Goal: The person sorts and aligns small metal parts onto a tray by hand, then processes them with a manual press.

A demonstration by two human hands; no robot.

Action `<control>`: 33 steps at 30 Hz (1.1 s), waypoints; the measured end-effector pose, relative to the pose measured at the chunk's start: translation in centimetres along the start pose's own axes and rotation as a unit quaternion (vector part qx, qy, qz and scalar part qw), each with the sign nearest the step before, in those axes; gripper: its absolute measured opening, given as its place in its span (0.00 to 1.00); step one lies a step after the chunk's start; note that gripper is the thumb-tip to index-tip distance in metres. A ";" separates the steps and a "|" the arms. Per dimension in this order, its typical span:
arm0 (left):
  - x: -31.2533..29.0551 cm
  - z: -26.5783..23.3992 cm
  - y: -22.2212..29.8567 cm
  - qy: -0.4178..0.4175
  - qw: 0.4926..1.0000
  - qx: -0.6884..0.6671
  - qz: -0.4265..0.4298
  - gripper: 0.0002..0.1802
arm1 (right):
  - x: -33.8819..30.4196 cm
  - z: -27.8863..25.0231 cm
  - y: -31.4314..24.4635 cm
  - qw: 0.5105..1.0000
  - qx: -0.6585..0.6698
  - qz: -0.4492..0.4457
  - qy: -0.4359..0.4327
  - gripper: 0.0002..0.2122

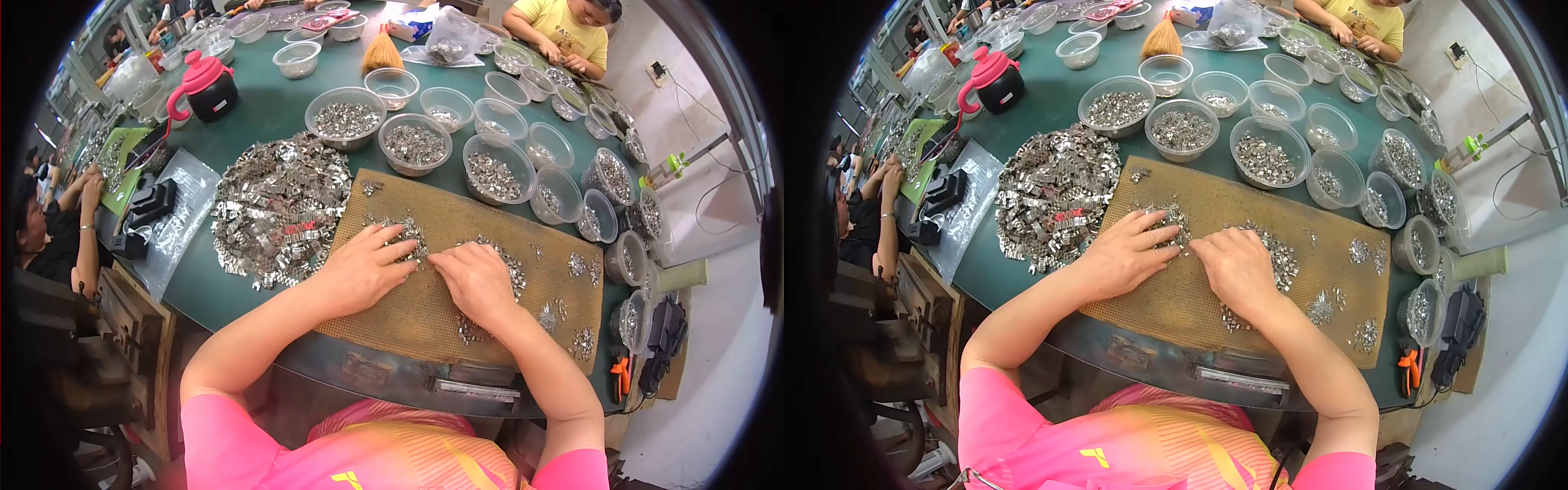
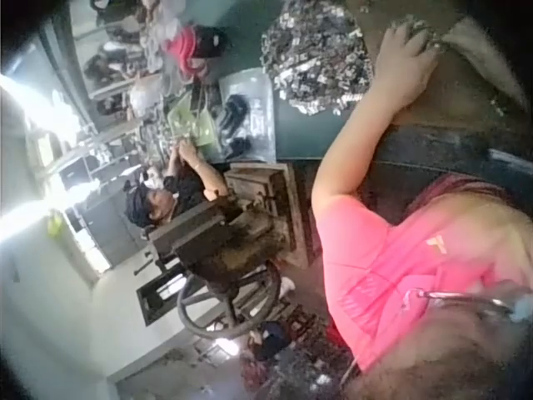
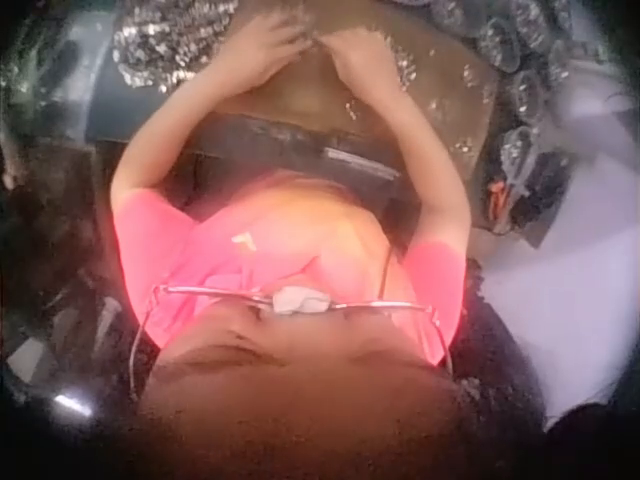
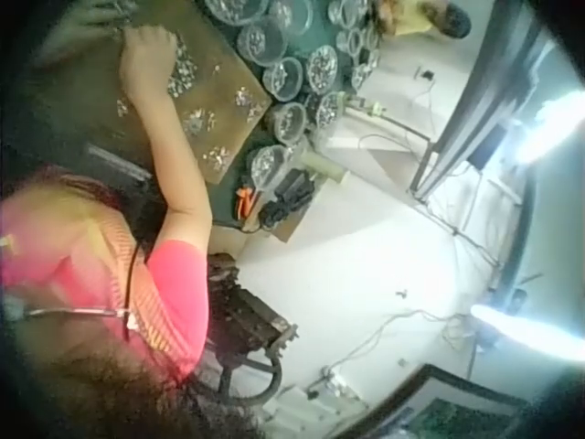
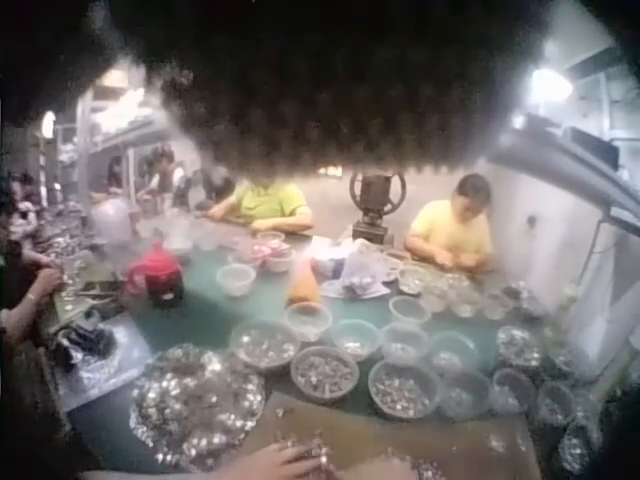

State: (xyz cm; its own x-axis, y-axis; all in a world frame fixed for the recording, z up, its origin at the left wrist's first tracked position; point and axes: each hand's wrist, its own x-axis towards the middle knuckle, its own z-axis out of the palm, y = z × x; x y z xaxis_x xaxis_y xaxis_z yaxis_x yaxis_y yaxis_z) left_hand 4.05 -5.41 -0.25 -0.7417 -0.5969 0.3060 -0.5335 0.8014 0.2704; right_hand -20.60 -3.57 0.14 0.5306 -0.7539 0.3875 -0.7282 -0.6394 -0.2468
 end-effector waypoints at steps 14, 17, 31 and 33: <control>3.9 0.9 -3.3 0.146 0.981 -0.047 -0.115 0.09 | 0.1 -0.3 -1.2 0.999 -0.027 -0.004 -0.043 0.06; 5.4 2.0 -4.4 0.077 0.985 -0.016 -0.151 0.09 | -0.9 -1.3 -1.2 1.000 -0.010 -0.004 -0.025 0.06; 7.0 4.0 -5.1 0.079 0.983 0.129 -0.109 0.05 | -13.7 -10.2 -2.3 0.963 0.174 0.183 -0.095 0.06; 7.2 4.3 -4.9 0.071 0.979 0.157 -0.110 0.05 | -15.2 -10.5 -3.2 0.957 0.198 0.187 -0.099 0.06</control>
State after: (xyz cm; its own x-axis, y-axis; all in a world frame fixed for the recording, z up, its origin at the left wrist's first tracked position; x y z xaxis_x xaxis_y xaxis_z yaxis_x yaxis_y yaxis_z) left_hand -0.41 -13.47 -3.32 -0.5423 -0.7378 0.4020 -0.7895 0.6111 0.0564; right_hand -30.91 11.51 4.38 0.3653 -0.9300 0.0404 -0.6830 -0.2973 -0.6672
